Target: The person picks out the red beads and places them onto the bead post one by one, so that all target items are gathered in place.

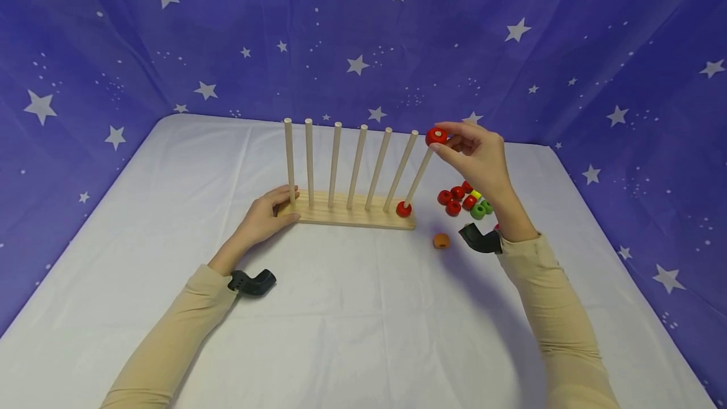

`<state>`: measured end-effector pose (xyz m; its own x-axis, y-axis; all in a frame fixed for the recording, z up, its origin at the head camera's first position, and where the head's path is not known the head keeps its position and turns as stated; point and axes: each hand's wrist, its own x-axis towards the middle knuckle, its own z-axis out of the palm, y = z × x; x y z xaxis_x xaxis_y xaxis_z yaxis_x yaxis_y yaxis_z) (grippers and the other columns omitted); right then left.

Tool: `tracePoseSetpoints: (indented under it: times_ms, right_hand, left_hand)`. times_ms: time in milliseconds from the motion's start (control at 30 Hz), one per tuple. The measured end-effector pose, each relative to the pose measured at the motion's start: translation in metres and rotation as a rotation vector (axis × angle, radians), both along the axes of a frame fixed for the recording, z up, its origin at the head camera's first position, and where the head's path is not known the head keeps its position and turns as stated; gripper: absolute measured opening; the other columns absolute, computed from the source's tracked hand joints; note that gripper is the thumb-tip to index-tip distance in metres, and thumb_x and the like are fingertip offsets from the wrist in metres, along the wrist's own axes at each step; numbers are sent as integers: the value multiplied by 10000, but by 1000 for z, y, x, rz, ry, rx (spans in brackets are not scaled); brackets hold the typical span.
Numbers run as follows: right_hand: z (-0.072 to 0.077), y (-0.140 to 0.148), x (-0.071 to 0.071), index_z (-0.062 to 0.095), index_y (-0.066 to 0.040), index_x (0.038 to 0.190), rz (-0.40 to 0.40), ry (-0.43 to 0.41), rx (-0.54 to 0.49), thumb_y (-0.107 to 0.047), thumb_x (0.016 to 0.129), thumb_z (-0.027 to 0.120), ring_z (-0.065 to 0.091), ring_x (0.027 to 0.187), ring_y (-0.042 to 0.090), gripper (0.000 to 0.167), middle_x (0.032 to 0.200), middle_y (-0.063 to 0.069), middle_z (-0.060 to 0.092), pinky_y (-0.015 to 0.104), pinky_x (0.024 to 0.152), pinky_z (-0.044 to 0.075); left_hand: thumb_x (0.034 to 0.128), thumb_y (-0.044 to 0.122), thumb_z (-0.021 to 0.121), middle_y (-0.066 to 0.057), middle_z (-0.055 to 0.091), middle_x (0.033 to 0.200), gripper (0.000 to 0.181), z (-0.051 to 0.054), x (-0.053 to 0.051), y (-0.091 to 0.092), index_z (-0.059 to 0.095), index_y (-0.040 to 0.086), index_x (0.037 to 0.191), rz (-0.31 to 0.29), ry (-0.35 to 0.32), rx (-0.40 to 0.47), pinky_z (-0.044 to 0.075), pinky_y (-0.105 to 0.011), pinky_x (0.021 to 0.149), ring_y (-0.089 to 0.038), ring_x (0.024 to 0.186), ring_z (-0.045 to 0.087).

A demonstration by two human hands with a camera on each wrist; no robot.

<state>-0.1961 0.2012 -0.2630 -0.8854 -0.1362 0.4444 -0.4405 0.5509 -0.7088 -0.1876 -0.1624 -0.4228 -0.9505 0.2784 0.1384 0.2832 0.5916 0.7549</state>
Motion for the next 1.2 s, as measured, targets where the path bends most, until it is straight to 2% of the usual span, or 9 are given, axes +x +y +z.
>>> tracePoseSetpoints:
  times_ms: [133, 233, 400, 500, 600, 767, 967, 1200]
  right_hand:
    - [0, 0, 0, 670, -38, 1140, 2, -10, -6, -133, 825, 709, 576, 713, -3, 332, 902, -74, 641, 79, 657, 495]
    - [0, 0, 0, 670, -42, 1142, -4, -13, 7, -143, 827, 708, 571, 704, 2, 333, 898, -37, 649, 80, 652, 493]
    - [-1, -1, -1, 680, -67, 1125, -24, -64, 93, -188, 825, 715, 562, 677, -4, 326, 907, 95, 667, 105, 599, 474]
    - [-4, -1, -2, 690, -79, 1067, -23, -100, 130, -213, 823, 718, 562, 667, -11, 280, 931, 114, 677, 117, 582, 469]
    - [-9, -1, -2, 687, -69, 1028, -10, -99, 130, -209, 826, 715, 566, 667, -17, 248, 948, 133, 688, 111, 591, 479]
    - [-13, 0, -3, 684, -50, 1047, 12, -89, 125, -189, 831, 708, 568, 670, -40, 258, 934, 171, 692, 99, 601, 487]
    - [-22, 1, -2, 688, -46, 1054, 33, -117, 122, -190, 830, 708, 579, 679, -38, 267, 954, 168, 686, 99, 621, 497]
    - [-36, 2, -2, 684, -52, 1045, 41, -198, 118, -202, 821, 720, 604, 713, 12, 271, 981, 133, 669, 110, 669, 518]
  left_hand:
    - [842, 111, 672, -220, 412, 1450, 510, 1, 0, 0, 516, -41, 1303, 2, -1, -5, 279, -499, 1155, -394, 1377, 338]
    - [844, 113, 669, -223, 406, 1453, 512, 1, 0, -1, 511, -40, 1307, 4, -6, -10, 274, -502, 1156, -398, 1378, 334]
    - [846, 113, 667, -223, 396, 1459, 513, 1, 1, -2, 509, -34, 1311, 7, -13, -10, 271, -509, 1156, -405, 1382, 324]
    - [844, 106, 668, -221, 399, 1458, 509, 0, 0, -2, 513, -33, 1308, 5, -8, -9, 276, -510, 1153, -405, 1381, 326]
    - [845, 107, 668, -217, 403, 1457, 508, 0, 0, -2, 514, -32, 1308, 3, -5, -7, 283, -505, 1152, -401, 1381, 329]
    - [848, 111, 666, -215, 402, 1459, 509, 2, 0, -2, 511, -30, 1311, 4, -3, -11, 288, -506, 1149, -401, 1382, 328]
    - [846, 111, 667, -211, 411, 1454, 509, 1, 0, -1, 512, -33, 1309, -3, 7, -11, 280, -507, 1153, -397, 1381, 332]
    - [848, 110, 667, -202, 414, 1455, 505, -1, 0, -1, 514, -27, 1310, -1, 6, -10, 279, -505, 1154, -388, 1383, 333]
